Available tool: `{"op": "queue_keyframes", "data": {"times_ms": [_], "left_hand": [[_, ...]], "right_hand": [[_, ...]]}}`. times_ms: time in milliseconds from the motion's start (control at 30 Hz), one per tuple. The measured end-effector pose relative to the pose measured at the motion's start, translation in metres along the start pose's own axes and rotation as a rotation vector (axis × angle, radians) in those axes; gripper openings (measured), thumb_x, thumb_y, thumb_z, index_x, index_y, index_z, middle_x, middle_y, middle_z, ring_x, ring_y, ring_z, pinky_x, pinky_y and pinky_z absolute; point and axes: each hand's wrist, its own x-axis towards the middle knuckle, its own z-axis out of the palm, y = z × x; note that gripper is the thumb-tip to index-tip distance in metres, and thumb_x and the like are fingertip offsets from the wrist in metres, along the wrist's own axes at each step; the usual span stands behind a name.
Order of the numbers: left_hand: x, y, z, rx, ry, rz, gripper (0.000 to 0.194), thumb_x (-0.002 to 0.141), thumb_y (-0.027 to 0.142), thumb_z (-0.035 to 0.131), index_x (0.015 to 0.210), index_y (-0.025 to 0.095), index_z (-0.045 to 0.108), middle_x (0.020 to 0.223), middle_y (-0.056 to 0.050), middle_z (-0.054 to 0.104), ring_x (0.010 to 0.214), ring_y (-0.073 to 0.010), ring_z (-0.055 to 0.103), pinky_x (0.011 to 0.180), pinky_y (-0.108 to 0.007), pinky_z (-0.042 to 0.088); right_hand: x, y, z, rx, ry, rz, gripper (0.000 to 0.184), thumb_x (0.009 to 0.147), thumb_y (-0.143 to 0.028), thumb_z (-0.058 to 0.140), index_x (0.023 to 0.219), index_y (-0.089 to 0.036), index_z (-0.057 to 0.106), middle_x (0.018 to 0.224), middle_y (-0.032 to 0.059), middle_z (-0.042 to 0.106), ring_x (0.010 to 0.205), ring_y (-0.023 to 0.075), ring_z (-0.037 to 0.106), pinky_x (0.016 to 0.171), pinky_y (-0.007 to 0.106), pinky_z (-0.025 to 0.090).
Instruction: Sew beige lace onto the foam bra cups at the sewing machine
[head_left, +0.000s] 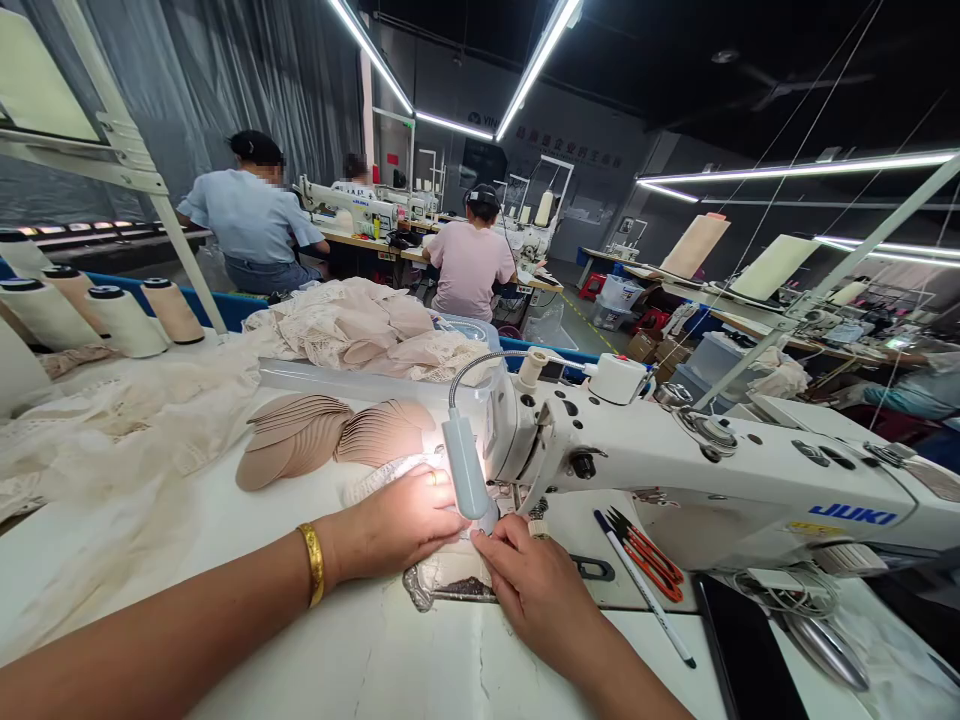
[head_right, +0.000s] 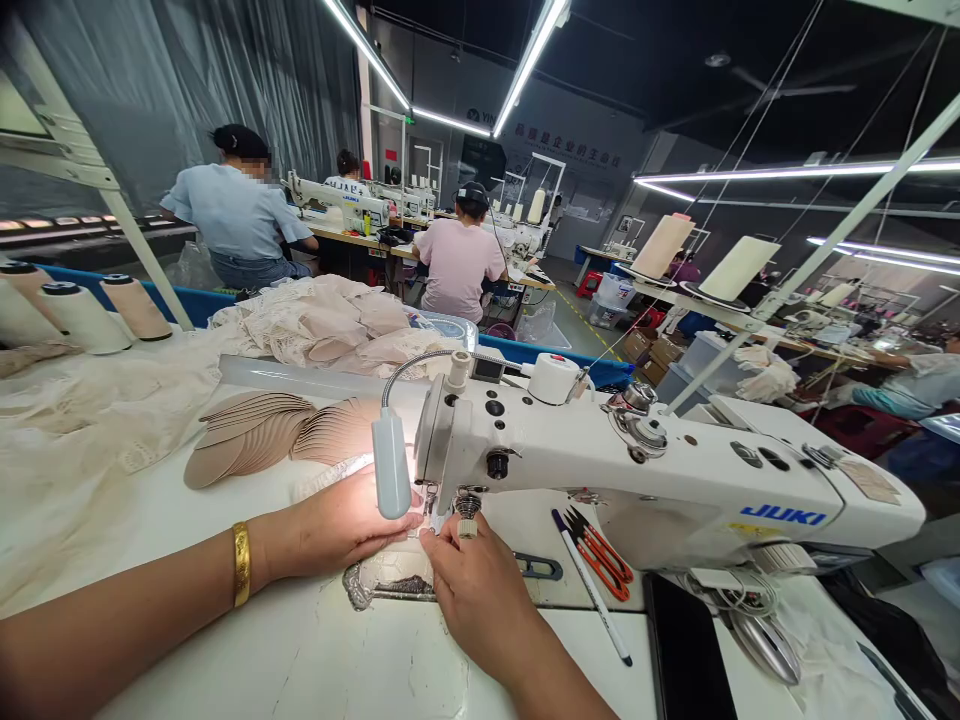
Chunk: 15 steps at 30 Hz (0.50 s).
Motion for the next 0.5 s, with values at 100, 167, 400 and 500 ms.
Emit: {"op": "queue_keyframes", "data": {"times_ms": [100,167,400,500], "left_hand": [[-0.0007,-0.0037,0.0000,0.037,-0.011,0.010,0.021,0.102,0.017,0.053,0.111,0.024,0.071,0.104,-0.007,0.072,0.099,-0.0240,0.067,0.095,-0.039,0.053],[-0.0008,-0.0049,-0.0018,0.061,-0.012,-0.014,0.020,0.102,0.018,0.054,0.112,0.024,0.071,0.105,-0.008,0.072,0.102,-0.0251,0.067,0.097,-0.040,0.053],[0.0044,-0.0007,-0.0059,0.105,-0.081,-0.121,0.015,0.098,0.015,0.058,0.107,0.021,0.067,0.109,-0.010,0.071,0.102,-0.0279,0.064,0.091,-0.041,0.050],[0.0019,0.0000,-0.0056,0.070,-0.089,-0.193,0.018,0.094,0.005,0.051,0.097,0.019,0.062,0.102,-0.009,0.070,0.093,-0.0263,0.064,0.084,-0.039,0.048]], "right_hand": [[0.0016,-0.0001,0.0012,-0.005,0.012,0.005,0.040,0.096,-0.004,0.047,0.129,-0.016,0.066,0.096,0.0082,0.064,0.065,0.0170,0.048,0.055,0.029,0.037],[0.0025,-0.0001,0.0015,-0.011,0.011,0.013,0.039,0.097,-0.005,0.047,0.129,-0.015,0.066,0.097,0.0088,0.064,0.064,0.0168,0.048,0.055,0.030,0.038],[-0.0012,0.0037,0.0047,0.023,0.023,0.019,0.038,0.097,-0.005,0.049,0.130,-0.017,0.064,0.101,0.0092,0.065,0.064,0.0174,0.050,0.058,0.031,0.043],[-0.0027,0.0013,0.0039,0.085,0.090,-0.010,0.035,0.100,-0.007,0.047,0.128,-0.019,0.064,0.099,0.0091,0.066,0.071,0.0192,0.055,0.064,0.033,0.048]]}}
